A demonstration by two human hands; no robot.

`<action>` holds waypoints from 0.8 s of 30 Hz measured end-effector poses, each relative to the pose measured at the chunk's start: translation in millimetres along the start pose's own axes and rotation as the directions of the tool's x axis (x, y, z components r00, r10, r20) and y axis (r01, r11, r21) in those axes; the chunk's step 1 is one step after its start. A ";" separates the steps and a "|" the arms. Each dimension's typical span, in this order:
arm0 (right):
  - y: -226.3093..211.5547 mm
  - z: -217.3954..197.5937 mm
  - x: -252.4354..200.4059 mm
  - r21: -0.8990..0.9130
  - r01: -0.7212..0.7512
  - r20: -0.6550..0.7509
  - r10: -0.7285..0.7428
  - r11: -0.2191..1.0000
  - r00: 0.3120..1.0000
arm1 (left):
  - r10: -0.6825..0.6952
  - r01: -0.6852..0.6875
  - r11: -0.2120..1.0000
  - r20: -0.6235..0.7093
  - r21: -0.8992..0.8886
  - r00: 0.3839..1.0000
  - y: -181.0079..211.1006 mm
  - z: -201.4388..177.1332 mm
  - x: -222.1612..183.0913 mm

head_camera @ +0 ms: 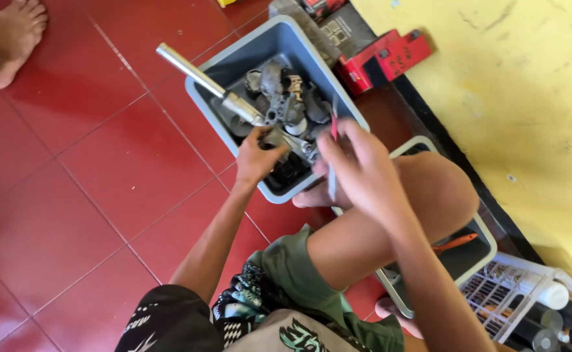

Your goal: Disassembling and cleaning a motorcycle carburetor using a screwdriver and a brush.

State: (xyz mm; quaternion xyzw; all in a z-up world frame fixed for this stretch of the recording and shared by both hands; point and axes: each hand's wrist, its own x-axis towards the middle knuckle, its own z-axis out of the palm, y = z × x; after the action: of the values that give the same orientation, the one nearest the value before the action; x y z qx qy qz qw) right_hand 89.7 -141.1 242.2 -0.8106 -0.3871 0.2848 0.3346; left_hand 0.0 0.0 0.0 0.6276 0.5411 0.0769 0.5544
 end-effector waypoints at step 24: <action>148.8 122.8 104.3 -0.511 -0.489 -0.011 0.563 0.707 0.826 | 0.490 -0.608 0.428 0.393 0.669 0.778 -65.1 57.7 17.7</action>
State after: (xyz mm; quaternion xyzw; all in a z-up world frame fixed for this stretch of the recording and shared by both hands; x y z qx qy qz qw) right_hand 122.3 -87.1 32.1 -0.9216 -0.2218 0.3183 -0.0080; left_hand 8.7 -34.9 -81.1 0.9453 0.2453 -0.0275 0.2133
